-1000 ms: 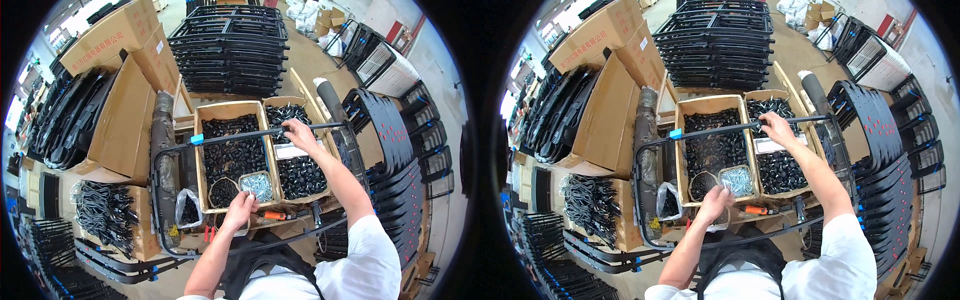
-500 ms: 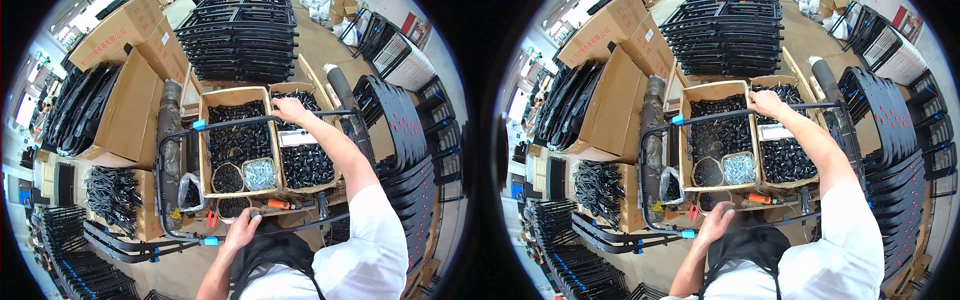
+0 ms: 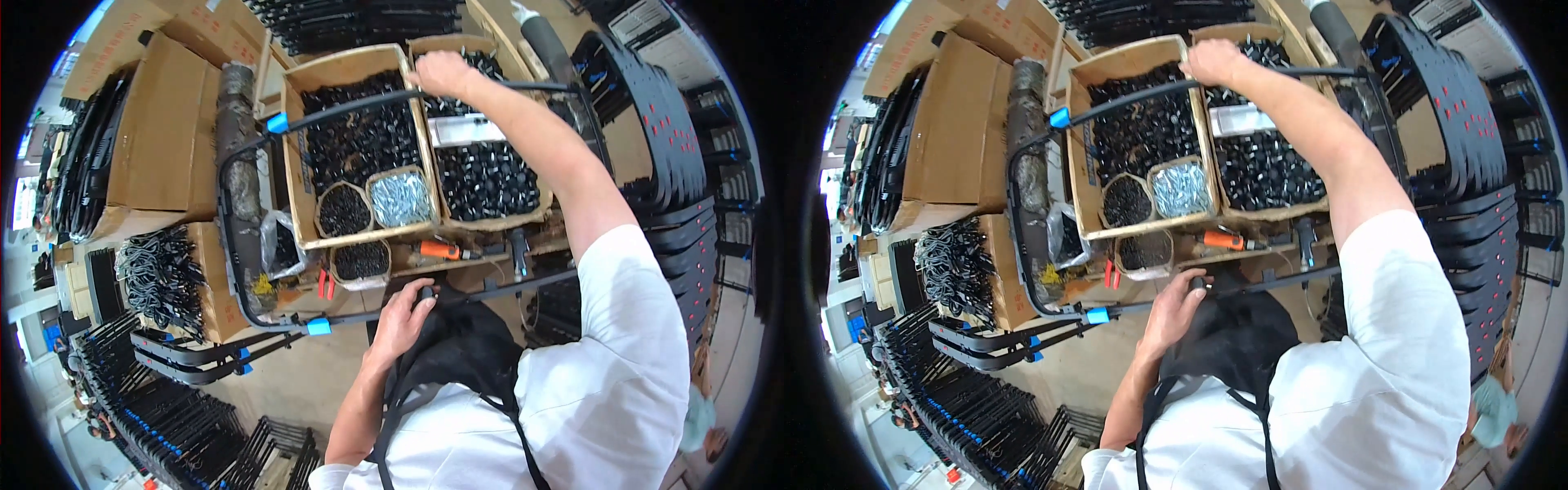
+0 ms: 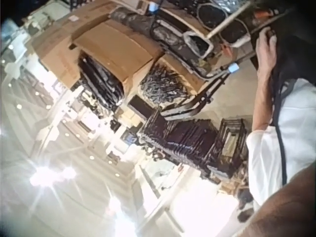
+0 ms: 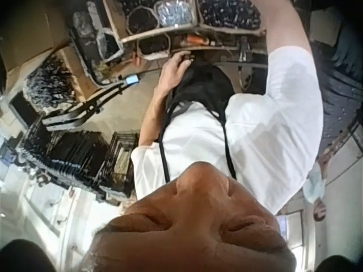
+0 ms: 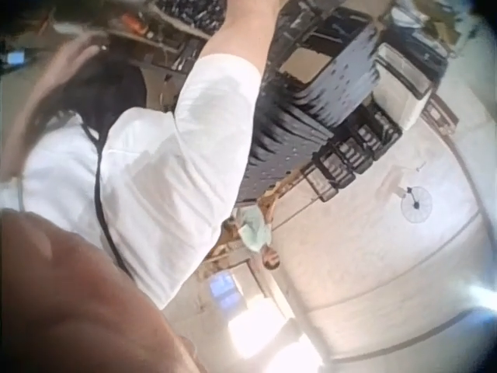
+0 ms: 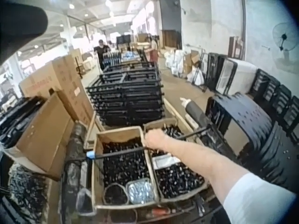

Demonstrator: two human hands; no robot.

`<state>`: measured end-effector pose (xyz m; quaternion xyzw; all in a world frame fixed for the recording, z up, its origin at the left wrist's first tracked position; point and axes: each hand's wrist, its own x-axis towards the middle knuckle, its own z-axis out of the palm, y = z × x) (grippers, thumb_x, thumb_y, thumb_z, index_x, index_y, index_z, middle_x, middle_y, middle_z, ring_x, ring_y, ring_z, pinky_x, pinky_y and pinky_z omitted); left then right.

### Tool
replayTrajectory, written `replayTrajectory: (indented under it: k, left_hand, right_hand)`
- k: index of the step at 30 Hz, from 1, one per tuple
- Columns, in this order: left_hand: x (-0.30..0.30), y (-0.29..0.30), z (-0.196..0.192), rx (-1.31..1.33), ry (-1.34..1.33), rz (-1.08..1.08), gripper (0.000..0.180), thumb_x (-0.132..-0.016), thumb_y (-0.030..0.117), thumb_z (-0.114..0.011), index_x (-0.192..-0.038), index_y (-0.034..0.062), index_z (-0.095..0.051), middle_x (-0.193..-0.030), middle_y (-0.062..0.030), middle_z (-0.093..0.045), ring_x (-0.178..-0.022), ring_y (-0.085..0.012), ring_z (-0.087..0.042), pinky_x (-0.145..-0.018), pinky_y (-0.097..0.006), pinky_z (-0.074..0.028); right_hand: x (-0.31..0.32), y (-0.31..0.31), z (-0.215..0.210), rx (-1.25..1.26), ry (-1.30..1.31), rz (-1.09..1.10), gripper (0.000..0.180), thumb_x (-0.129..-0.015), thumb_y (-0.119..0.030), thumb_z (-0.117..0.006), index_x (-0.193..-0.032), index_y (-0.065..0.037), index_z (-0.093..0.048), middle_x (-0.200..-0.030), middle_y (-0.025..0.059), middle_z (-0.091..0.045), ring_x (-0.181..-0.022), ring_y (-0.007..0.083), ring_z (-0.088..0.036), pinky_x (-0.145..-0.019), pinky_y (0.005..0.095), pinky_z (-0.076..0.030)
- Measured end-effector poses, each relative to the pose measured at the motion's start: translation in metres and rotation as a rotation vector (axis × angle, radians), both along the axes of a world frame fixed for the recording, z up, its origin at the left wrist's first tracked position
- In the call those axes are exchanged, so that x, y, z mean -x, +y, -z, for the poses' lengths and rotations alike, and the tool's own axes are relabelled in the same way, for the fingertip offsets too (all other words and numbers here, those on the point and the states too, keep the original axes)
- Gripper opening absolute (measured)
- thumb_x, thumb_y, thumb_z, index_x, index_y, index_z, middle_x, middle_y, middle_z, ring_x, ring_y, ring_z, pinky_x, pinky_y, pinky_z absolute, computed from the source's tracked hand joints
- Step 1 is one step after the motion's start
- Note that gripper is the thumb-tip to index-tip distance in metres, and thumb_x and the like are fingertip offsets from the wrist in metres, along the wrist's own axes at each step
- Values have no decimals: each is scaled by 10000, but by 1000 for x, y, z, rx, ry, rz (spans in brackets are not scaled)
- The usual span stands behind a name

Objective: Assembling plastic covers and wire harnesses onto metal frames using an electric screwdriver and pliers.

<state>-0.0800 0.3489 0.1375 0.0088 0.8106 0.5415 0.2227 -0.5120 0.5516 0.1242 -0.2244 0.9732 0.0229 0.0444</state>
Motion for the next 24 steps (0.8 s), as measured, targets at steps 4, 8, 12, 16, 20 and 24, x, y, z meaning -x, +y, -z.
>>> replayTrajectory:
  k: [4,8,12,16,20,24]
  left_hand:
    - [-14,21,20,-53,3,85,387,-1012,163,-669,-1381,78,-591,-1301,-97,-718,-1214,-352,-641,-1008,-428,-530]
    - [-24,42,41,-65,-4,172,412,-1009,127,-686,-1399,68,-567,-1345,-94,-700,-1228,-314,-649,-1018,-415,-540]
    - [-24,46,41,-11,160,198,383,-971,141,-740,-1326,73,-615,-1298,-117,-703,-1167,-354,-658,-984,-433,-550]
    - [-20,49,43,-46,227,284,373,-974,163,-731,-1319,71,-625,-1298,-158,-690,-1204,-392,-644,-1020,-467,-531]
    - [-15,47,36,-45,397,297,345,-944,127,-750,-1269,54,-662,-1248,-157,-709,-1126,-388,-678,-967,-458,-559]
    - [-10,48,30,-78,353,344,357,-965,115,-724,-1314,79,-662,-1279,-161,-681,-1144,-391,-663,-984,-451,-555]
  right_hand:
    - [-2,0,1,31,57,81,593,-1030,-588,-542,-1110,-56,-791,-1146,187,-779,-1094,379,-746,-930,509,-600]
    - [10,3,35,359,91,119,419,-1016,-466,-611,-1178,-114,-771,-1202,210,-748,-1168,372,-712,-1010,515,-559]
    - [3,-6,24,414,-72,76,346,-1012,-371,-644,-1205,-105,-755,-1216,246,-717,-1193,420,-678,-1046,518,-532]
    - [3,-2,21,353,-33,56,462,-992,-388,-673,-1182,28,-735,-1219,284,-701,-1223,452,-653,-1058,528,-527]
    - [7,0,-2,187,-212,-45,252,-881,-173,-675,-1041,-1,-766,-1212,305,-647,-1187,478,-628,-1043,487,-523]
    - [23,9,8,135,-202,-76,247,-785,-69,-655,-995,2,-764,-1011,271,-743,-1023,459,-698,-955,504,-566]
